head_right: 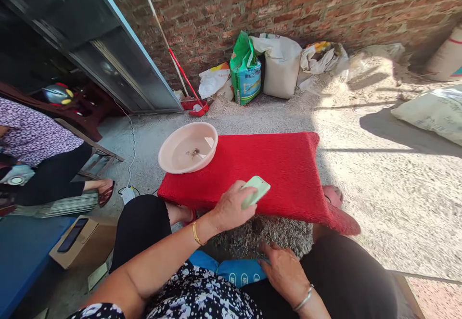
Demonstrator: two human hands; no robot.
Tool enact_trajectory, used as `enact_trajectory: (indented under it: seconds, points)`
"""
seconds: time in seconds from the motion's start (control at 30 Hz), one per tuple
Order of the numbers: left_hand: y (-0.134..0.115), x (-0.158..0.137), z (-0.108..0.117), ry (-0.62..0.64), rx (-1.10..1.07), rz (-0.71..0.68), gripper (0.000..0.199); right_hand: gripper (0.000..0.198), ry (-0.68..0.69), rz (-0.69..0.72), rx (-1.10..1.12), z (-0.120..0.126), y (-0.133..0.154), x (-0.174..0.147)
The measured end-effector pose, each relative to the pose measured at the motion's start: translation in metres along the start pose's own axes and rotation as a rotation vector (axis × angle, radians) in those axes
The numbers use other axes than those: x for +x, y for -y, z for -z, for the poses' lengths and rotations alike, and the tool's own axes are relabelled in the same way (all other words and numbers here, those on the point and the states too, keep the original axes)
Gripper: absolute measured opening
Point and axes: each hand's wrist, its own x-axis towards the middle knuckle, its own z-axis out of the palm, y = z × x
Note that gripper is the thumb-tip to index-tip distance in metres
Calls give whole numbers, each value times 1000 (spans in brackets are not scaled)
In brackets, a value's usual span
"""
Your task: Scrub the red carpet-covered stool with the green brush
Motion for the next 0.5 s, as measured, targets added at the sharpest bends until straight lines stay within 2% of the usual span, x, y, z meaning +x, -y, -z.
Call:
enact_trajectory:
  seconds: [0.1, 0.17, 0.27, 0.37, 0.43, 0.5]
  points:
    - [63, -29, 22, -144, 125, 254, 39, 24, 85, 7, -104, 2, 1, 0]
    - [96, -48, 33, -181, 217, 418, 40, 25, 89, 12, -106, 3, 0, 0]
    - [119, -67, 36, -154, 279, 586, 40, 26, 96, 5, -102, 2, -2, -1]
    - [99, -62, 18, -119, 234, 536, 40, 26, 115, -6, -116, 1, -4, -2]
    - [63, -49, -3, -86, 176, 396, 39, 25, 126, -6, -130, -2, -6, -2]
    - [17, -34, -26, -12, 102, 194, 38, 26, 111, 6, -141, -8, -9, 0]
